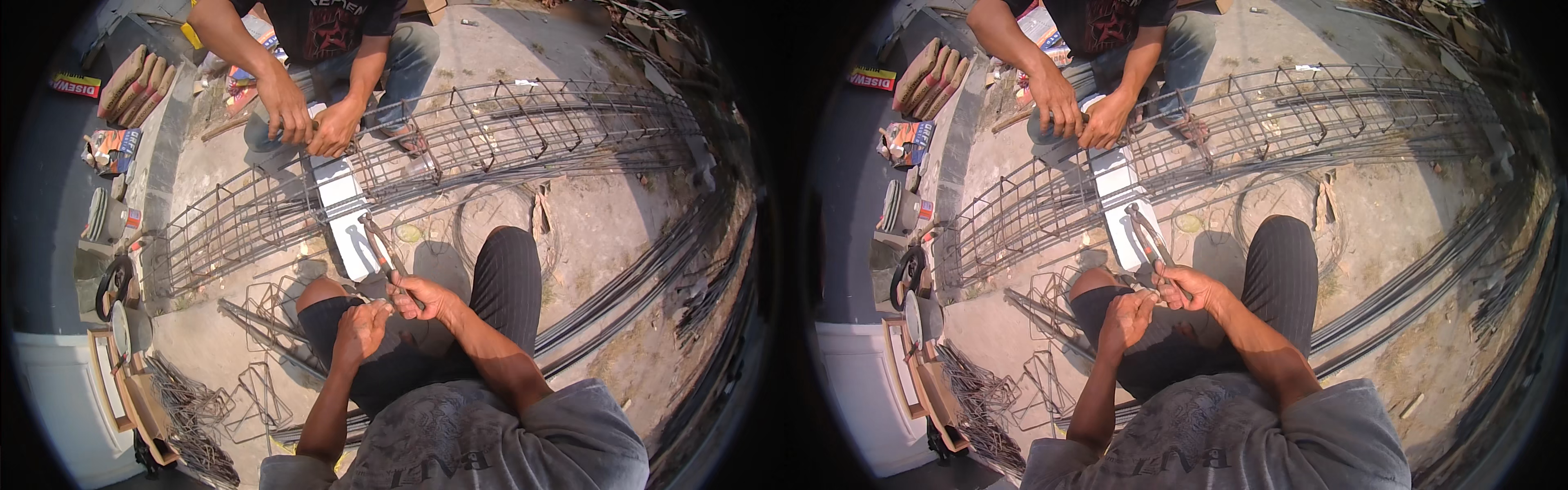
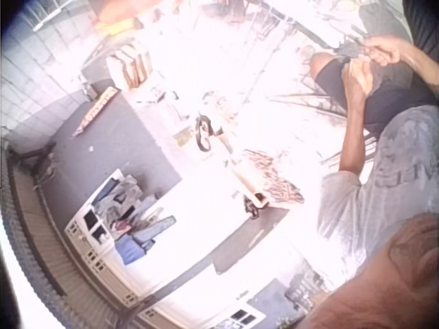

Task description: The person uses pliers to twist and cut thin wire to secure horizontal and vertical rebar segments into a cage-like framework for construction.

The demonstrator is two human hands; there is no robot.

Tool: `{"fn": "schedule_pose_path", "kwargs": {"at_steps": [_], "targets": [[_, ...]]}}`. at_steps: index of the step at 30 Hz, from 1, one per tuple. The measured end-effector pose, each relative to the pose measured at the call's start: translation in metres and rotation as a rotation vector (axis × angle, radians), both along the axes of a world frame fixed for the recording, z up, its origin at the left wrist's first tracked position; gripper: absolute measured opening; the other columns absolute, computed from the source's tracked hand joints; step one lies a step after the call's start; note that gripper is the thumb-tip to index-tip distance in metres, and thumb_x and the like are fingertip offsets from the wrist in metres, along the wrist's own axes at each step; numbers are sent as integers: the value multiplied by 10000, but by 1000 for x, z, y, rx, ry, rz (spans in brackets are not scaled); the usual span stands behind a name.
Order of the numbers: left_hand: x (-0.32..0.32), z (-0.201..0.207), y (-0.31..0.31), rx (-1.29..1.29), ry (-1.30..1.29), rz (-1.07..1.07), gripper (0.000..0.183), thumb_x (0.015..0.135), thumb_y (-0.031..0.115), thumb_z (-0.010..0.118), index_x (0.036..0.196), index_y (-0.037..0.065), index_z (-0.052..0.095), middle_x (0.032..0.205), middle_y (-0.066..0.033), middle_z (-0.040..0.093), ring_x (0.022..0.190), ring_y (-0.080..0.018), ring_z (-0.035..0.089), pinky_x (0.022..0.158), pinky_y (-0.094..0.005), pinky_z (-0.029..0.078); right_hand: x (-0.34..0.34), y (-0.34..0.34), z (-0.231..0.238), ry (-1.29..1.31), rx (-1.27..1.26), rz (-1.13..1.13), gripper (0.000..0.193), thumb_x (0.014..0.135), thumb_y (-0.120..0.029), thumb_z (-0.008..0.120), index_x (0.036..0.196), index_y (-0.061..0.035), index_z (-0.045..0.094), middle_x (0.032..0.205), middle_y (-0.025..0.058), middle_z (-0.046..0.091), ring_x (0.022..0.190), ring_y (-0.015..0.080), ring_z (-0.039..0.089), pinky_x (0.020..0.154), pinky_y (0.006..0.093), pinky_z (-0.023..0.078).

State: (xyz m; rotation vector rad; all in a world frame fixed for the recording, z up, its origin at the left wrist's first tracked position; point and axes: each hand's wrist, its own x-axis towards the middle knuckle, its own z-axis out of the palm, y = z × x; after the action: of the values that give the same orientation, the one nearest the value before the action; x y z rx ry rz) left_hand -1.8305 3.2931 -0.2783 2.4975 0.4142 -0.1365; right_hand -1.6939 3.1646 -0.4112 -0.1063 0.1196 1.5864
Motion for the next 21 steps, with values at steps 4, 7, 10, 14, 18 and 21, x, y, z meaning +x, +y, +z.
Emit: {"fn": "schedule_pose_path", "kwargs": {"at_steps": [4,7,10,14,18,21], "targets": [[-13,21,-13,-281,112,29,301,994,276,515,992,23,678,648,-148,615,636,-296,624,636,-392,477,-7,-35,72,-724,-450,47,396,1009,-410,566,1116,-29,586,764,62,601,596,139,581,485,280,453],[-5,15,-2,-521,88,103,329,1021,287,493,968,7,659,621,-77,576,587,-179,564,604,-311,438,7,-43,64,-986,-776,27,465,1013,-378,554,1259,17,552,898,117,660,676,159,631,575,273,497],[1,19,11,-744,-67,267,343,1038,311,494,1017,10,657,666,-25,580,609,-101,539,613,-250,424,19,-56,54,-1271,-954,-58,474,1012,-342,545,1339,-1,514,941,116,690,720,172,669,603,296,523],[15,-8,24,-1100,-350,615,325,1037,324,520,1090,27,643,778,-14,614,676,-91,565,657,-234,460,22,-54,77,-1362,-993,-71,525,1006,-365,555,1404,-27,505,775,94,687,604,209,661,560,362,516],[42,-20,29,-1176,-371,588,342,1034,339,519,1175,41,611,954,-42,643,833,-121,627,754,-255,507,62,-32,105,-1738,-1007,68,417,995,-356,574,1176,15,628,659,135,640,598,225,672,581,386,518],[68,-54,42,-1327,-360,664,369,1025,354,536,1223,45,579,1081,-61,645,914,-143,630,764,-274,517,96,-18,128,-2093,-933,-32,371,992,-335,581,1064,23,645,655,122,640,578,212,658,563,383,495]]}}
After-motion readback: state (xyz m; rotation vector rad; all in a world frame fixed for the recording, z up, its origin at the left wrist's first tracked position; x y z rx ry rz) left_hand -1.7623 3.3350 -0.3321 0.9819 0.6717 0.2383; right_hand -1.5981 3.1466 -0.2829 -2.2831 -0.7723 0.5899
